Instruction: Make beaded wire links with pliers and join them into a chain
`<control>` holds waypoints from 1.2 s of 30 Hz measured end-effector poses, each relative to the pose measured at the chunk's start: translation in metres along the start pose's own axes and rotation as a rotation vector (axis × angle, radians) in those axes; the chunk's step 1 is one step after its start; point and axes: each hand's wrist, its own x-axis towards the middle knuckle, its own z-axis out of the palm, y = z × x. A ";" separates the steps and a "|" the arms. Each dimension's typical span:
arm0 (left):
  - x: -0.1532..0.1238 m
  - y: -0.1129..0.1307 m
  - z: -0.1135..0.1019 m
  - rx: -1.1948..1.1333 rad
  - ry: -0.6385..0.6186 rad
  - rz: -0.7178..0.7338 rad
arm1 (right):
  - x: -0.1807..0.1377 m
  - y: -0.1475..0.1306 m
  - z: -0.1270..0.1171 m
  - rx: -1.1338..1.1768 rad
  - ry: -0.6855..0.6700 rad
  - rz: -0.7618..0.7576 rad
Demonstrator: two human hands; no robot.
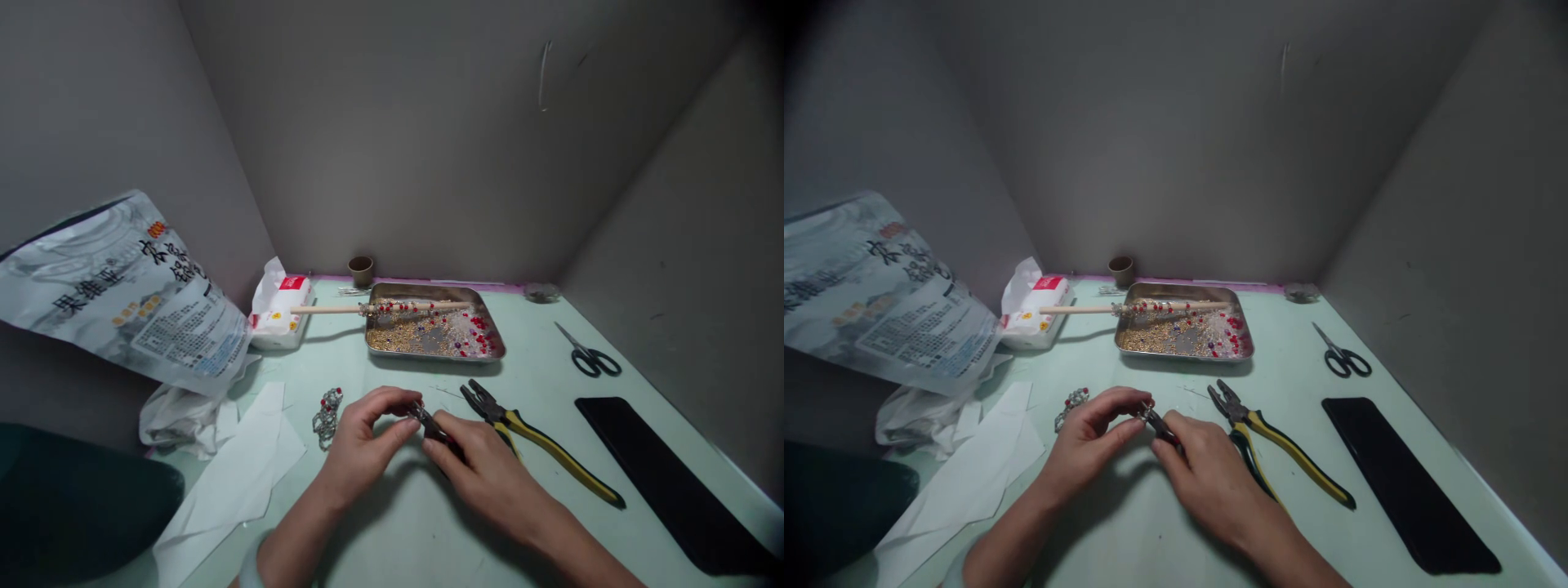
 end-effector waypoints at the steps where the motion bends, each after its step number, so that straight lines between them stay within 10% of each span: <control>1: 0.000 0.000 0.000 0.017 -0.005 0.004 | 0.001 0.001 0.001 -0.004 0.017 -0.019; 17: -0.004 0.004 0.002 0.103 -0.021 0.060 | 0.005 0.007 0.001 0.202 0.010 -0.111; 36: -0.010 -0.012 0.013 -0.058 -0.470 -0.316 | 0.006 0.007 -0.009 0.813 -0.353 0.156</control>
